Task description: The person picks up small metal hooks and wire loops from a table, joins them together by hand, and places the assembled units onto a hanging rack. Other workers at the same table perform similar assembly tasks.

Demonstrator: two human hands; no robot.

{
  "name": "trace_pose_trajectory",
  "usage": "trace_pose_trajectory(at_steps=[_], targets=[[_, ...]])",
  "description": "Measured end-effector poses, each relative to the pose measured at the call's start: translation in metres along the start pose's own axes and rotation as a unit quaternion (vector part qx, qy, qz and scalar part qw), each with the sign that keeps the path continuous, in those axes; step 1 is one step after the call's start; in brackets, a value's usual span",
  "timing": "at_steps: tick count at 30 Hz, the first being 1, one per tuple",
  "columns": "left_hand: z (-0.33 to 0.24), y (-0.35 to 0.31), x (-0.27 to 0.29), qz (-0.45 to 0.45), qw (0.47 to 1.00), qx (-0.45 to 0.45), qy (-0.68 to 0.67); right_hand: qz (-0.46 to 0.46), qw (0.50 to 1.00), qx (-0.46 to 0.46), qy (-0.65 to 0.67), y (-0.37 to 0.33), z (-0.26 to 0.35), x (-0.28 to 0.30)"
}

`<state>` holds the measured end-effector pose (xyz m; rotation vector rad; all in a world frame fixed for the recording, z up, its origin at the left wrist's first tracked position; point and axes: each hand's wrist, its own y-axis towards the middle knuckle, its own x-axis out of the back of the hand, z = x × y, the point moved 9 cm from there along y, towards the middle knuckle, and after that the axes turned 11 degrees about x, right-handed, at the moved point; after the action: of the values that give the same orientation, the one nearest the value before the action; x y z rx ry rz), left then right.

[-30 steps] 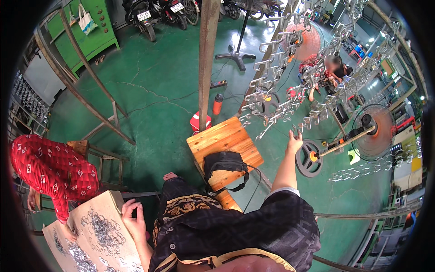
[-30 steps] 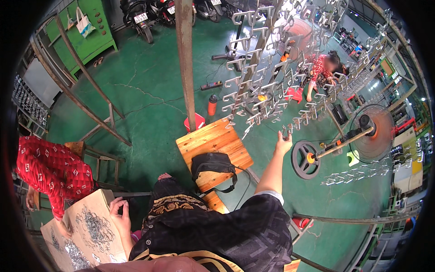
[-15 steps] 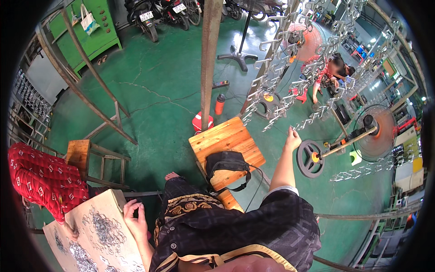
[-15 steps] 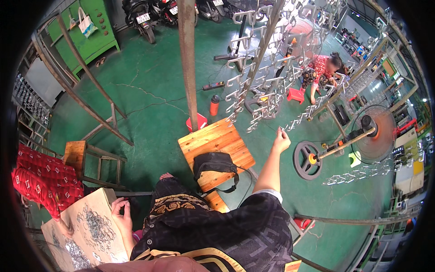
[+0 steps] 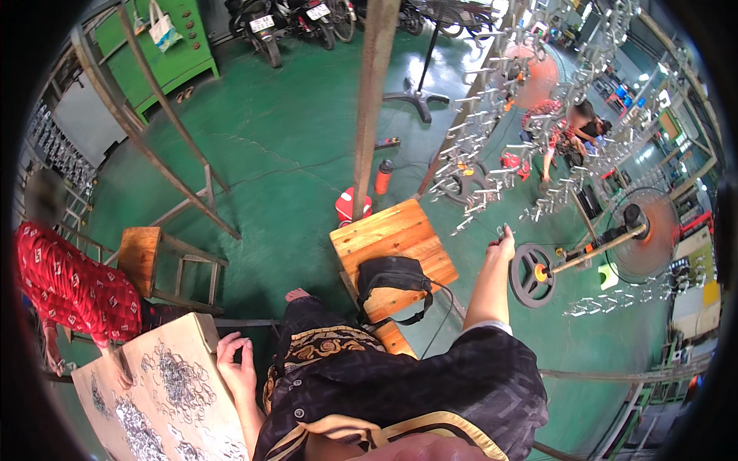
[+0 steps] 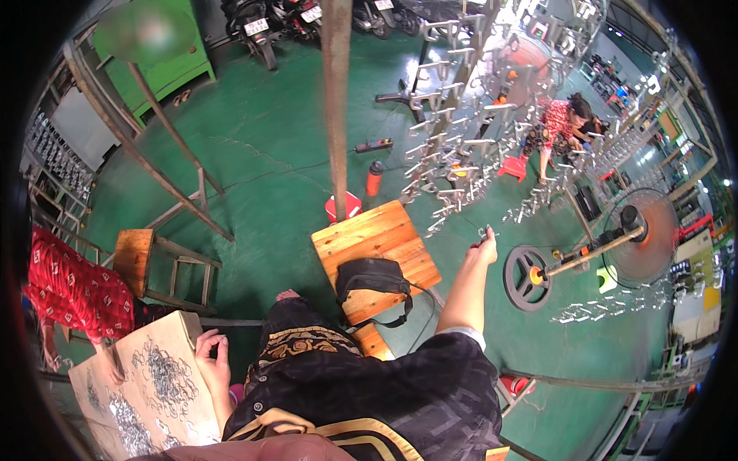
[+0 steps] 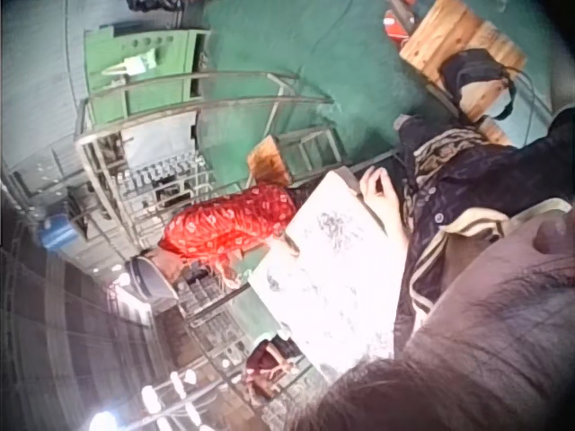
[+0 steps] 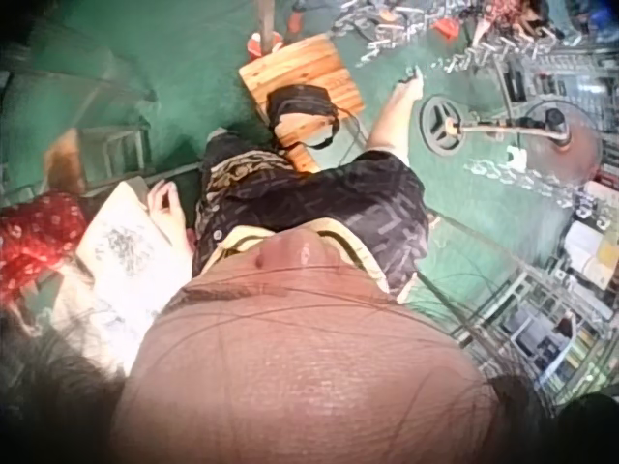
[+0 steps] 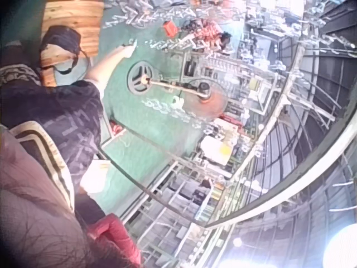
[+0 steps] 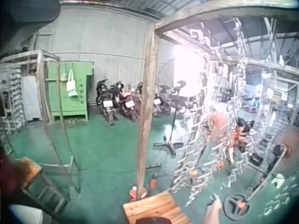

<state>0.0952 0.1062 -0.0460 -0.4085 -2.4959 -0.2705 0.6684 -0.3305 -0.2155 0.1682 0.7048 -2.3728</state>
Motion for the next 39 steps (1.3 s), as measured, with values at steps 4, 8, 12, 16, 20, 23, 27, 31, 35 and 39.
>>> trace_pose_trajectory(at_steps=[4, 8, 12, 16, 20, 23, 27, 31, 35, 39], targets=[[-0.002, -0.005, -0.001, -0.014, 1.000, -0.003, 0.006, 0.043, 0.998, 0.028, -0.047, -0.035, -0.049, -0.002], [-0.015, -0.010, -0.005, -0.016, 1.000, -0.010, 0.000, 0.244, 0.892, 0.321, -0.203, -0.138, -0.046, -0.007], [-0.021, -0.016, 0.000, -0.023, 0.999, -0.039, -0.001, 0.398, 0.810, 0.382, -0.200, -0.252, -0.027, -0.001], [-0.022, -0.015, -0.002, -0.009, 0.999, -0.043, -0.026, 0.371, 0.854, 0.294, -0.217, -0.244, -0.020, 0.001], [-0.003, -0.027, -0.004, -0.023, 0.999, 0.022, -0.029, 0.344, 0.861, 0.330, -0.180, -0.200, -0.030, -0.004], [0.008, -0.029, -0.005, -0.032, 0.999, 0.024, -0.036, 0.286, 0.867, 0.305, -0.273, -0.200, -0.025, -0.005], [0.014, -0.025, -0.005, -0.026, 0.998, 0.047, -0.046, 0.264, 0.901, 0.246, -0.240, -0.194, -0.037, 0.003], [0.015, -0.026, -0.005, -0.023, 0.997, 0.046, -0.052, 0.254, 0.922, 0.168, -0.239, -0.210, -0.059, 0.021], [0.004, -0.025, -0.011, -0.010, 0.997, 0.032, -0.063, 0.453, 0.849, 0.148, -0.227, -0.270, -0.088, 0.020], [-0.017, -0.024, -0.003, -0.023, 0.997, -0.044, -0.060, 0.763, 0.600, 0.107, -0.214, -0.417, -0.105, 0.013]])
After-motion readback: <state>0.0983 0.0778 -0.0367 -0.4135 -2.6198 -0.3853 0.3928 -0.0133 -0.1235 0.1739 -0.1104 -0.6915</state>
